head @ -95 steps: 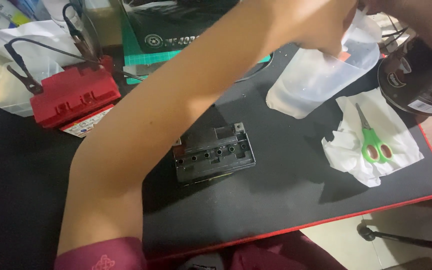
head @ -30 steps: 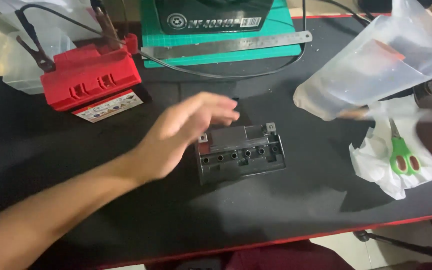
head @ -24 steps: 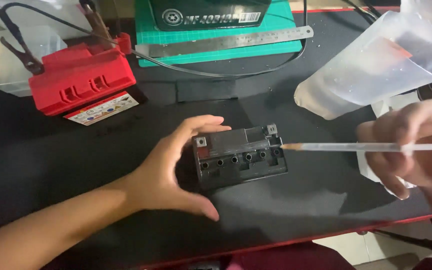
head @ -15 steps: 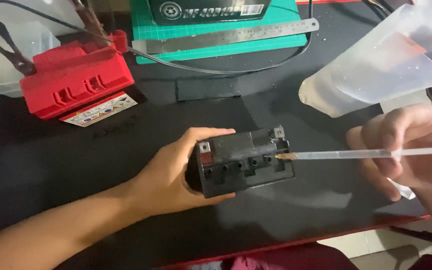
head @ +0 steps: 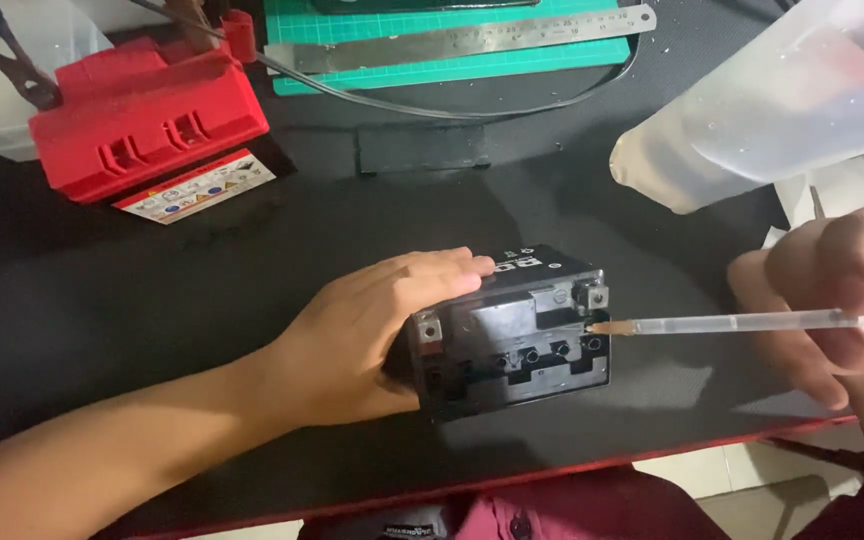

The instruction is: Filling the cells of a lead-acid battery with liquid using a syringe at a workbench

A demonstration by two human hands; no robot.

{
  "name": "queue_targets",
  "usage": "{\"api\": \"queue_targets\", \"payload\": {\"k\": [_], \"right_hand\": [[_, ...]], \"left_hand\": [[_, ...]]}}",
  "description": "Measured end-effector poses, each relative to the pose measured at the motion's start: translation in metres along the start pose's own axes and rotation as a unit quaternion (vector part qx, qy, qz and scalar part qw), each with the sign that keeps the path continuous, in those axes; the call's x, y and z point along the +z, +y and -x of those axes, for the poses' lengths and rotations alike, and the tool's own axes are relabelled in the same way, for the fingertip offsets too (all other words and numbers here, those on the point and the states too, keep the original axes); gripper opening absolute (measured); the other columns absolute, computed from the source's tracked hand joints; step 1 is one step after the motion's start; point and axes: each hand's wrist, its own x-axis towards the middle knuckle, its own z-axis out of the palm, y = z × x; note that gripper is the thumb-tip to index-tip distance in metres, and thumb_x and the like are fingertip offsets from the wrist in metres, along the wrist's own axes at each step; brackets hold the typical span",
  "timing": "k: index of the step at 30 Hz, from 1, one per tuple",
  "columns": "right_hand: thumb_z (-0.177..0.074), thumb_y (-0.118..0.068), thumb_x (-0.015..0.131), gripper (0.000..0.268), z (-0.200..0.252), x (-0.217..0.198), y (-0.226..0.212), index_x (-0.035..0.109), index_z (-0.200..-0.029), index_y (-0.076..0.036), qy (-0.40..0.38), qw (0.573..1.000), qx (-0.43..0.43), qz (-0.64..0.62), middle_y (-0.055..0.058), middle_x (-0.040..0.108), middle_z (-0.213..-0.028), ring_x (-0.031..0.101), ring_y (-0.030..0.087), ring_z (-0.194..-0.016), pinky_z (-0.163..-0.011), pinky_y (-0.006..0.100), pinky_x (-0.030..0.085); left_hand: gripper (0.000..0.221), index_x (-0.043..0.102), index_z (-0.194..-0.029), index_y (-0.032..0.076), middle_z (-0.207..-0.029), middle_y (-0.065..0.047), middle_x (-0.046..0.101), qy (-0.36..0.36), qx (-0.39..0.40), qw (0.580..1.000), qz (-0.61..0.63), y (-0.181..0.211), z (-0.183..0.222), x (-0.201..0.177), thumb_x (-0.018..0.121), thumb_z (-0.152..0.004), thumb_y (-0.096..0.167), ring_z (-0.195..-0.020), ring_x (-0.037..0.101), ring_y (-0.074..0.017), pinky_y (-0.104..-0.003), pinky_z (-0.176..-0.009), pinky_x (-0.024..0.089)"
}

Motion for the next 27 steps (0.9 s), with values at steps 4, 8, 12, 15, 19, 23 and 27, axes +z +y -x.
{"api": "queue_targets", "payload": {"k": [4, 8, 12, 15, 19, 23, 27], "right_hand": [[-0.109, -0.033, 0.077, 0.03, 0.007, -0.014, 0.004, 0.072, -0.095, -0.008, 0.011, 1.0, -0.01, 0.018, 0.001, 0.064, -0.074, 0.061, 0.018, -0.05, -0.041, 0.025, 0.043], [-0.111, -0.038, 0.077, 0.033, 0.002, -0.012, 0.0, 0.07, -0.095, -0.01, -0.003, 0.999, -0.002, 0.052, -0.001, 0.066, -0.076, 0.061, 0.016, -0.052, -0.04, 0.023, 0.043], [-0.11, -0.029, 0.071, 0.032, -0.004, -0.006, 0.007, 0.069, -0.093, -0.002, -0.074, 0.997, 0.015, 0.014, 0.006, 0.064, -0.073, 0.063, 0.021, -0.054, -0.042, 0.026, 0.051], [-0.107, -0.022, 0.07, 0.029, -0.001, -0.006, 0.013, 0.068, -0.092, 0.003, -0.078, 0.996, 0.031, -0.015, 0.012, 0.063, -0.071, 0.061, 0.025, -0.057, -0.04, 0.029, 0.056], [-0.112, -0.043, 0.071, 0.048, -0.005, 0.009, 0.009, 0.072, -0.088, -0.002, -0.073, 0.993, 0.04, 0.083, 0.009, 0.07, -0.067, 0.062, 0.02, -0.054, -0.046, 0.031, 0.051], [-0.116, -0.036, 0.067, 0.042, -0.008, 0.018, 0.015, 0.071, -0.098, 0.001, -0.115, 0.991, 0.013, 0.061, 0.01, 0.071, -0.075, 0.063, 0.02, -0.059, -0.049, 0.032, 0.055], [-0.117, -0.051, 0.062, 0.052, -0.014, 0.012, 0.003, 0.071, -0.095, -0.005, -0.1, 0.98, 0.027, 0.168, 0.005, 0.074, -0.076, 0.067, 0.014, -0.056, -0.049, 0.027, 0.064]], "left_hand": [[0.069, 0.039, -0.145, 0.008, -0.151, -0.021, 0.057, 0.003, 0.004, 1.0, -0.01, 0.0, 0.002, 0.001, 0.082, -0.094, 0.029, -0.144, 0.06, -0.0431, -0.052, -0.123, 0.049], [0.072, 0.04, -0.144, 0.007, -0.151, -0.021, 0.056, -0.002, 0.005, 1.0, -0.018, 0.0, 0.002, 0.001, 0.085, -0.092, 0.028, -0.144, 0.058, -0.0435, -0.053, -0.124, 0.048], [0.073, 0.04, -0.144, 0.007, -0.152, -0.02, 0.055, -0.018, -0.018, 1.0, -0.014, 0.002, 0.002, -0.001, 0.084, -0.09, 0.028, -0.145, 0.056, -0.0413, -0.051, -0.124, 0.045], [0.074, 0.039, -0.145, 0.007, -0.154, -0.02, 0.053, -0.025, -0.02, 0.999, -0.017, 0.002, 0.004, -0.001, 0.084, -0.091, 0.03, -0.147, 0.054, -0.0407, -0.051, -0.125, 0.044], [0.073, 0.039, -0.146, 0.008, -0.154, -0.018, 0.054, -0.016, -0.018, 1.0, -0.018, 0.001, 0.006, 0.0, 0.083, -0.092, 0.03, -0.147, 0.055, -0.0398, -0.051, -0.126, 0.043], [0.075, 0.038, -0.147, 0.007, -0.155, -0.019, 0.053, -0.025, -0.016, 0.999, -0.021, 0.001, 0.007, -0.003, 0.082, -0.092, 0.033, -0.148, 0.053, -0.0389, -0.05, -0.127, 0.042], [0.073, 0.037, -0.146, 0.006, -0.155, -0.019, 0.052, -0.014, 0.0, 1.0, -0.015, 0.0, 0.009, 0.0, 0.082, -0.093, 0.029, -0.147, 0.054, -0.0404, -0.051, -0.128, 0.042]]}}
